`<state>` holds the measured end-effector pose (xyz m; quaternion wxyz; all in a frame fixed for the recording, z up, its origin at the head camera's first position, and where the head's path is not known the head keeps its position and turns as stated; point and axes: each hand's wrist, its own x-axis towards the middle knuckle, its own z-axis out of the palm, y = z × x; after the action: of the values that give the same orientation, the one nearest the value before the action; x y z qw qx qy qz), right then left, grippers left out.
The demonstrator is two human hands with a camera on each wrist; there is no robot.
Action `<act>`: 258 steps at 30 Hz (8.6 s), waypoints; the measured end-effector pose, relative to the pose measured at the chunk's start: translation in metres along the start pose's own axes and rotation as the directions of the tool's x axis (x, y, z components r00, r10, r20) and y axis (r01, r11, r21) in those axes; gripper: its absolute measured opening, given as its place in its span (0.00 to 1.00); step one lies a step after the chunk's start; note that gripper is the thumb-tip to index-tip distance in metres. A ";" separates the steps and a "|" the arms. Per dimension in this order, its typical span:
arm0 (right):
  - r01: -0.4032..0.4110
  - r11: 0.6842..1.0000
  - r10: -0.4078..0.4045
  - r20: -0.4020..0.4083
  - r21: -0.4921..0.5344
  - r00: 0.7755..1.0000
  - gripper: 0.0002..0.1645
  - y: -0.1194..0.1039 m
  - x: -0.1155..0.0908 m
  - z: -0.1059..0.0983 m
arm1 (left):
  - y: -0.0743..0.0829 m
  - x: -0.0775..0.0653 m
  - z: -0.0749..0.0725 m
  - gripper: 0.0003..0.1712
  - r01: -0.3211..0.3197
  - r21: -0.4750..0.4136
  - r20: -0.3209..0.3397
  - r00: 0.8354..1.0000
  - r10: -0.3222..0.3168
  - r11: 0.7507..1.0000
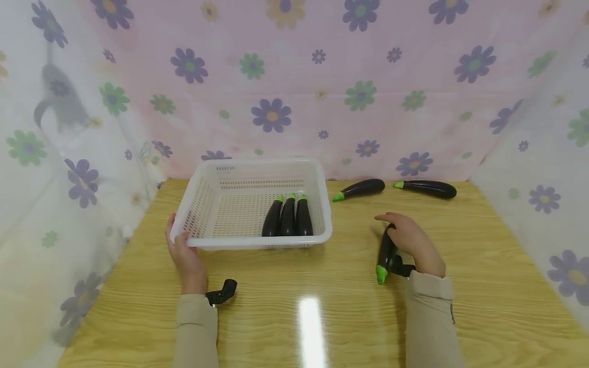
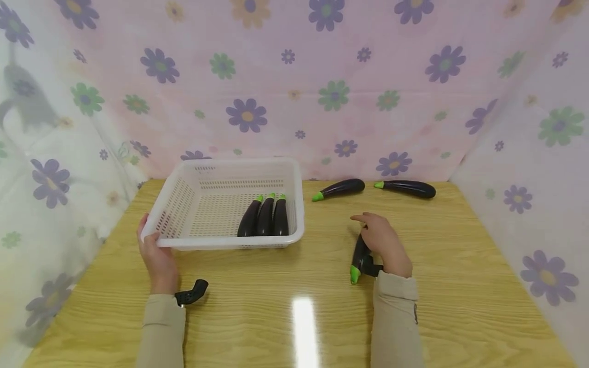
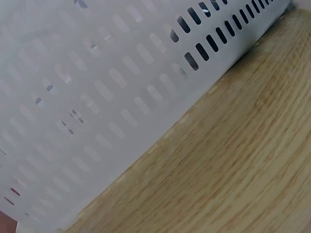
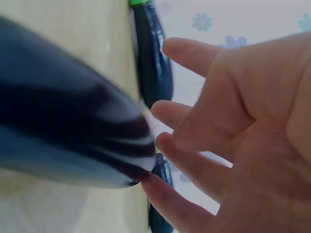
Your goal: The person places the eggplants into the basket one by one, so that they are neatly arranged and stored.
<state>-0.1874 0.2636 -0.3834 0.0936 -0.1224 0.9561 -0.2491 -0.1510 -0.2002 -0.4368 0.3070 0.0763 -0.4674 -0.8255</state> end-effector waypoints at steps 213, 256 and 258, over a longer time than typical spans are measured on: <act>0.262 0.827 -0.060 -0.385 0.497 0.921 0.39 -0.105 0.004 0.016 | 0.010 0.001 0.009 0.29 0.049 0.072 -0.001 0.999 -0.049 0.996; 0.359 0.745 -0.052 -0.487 0.562 0.872 0.37 -0.172 0.016 0.037 | 0.007 -0.003 0.005 0.28 0.047 0.069 0.004 0.999 -0.047 0.997; 0.360 0.723 -0.038 -0.487 0.590 0.873 0.37 -0.172 0.017 0.036 | 0.006 -0.002 0.006 0.28 0.037 0.064 0.007 0.999 -0.037 0.997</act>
<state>-0.1630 0.0973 -0.3307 -0.1167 -0.1260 0.7797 -0.6022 -0.1486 -0.1971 -0.4288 0.2872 0.0912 -0.4932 -0.8161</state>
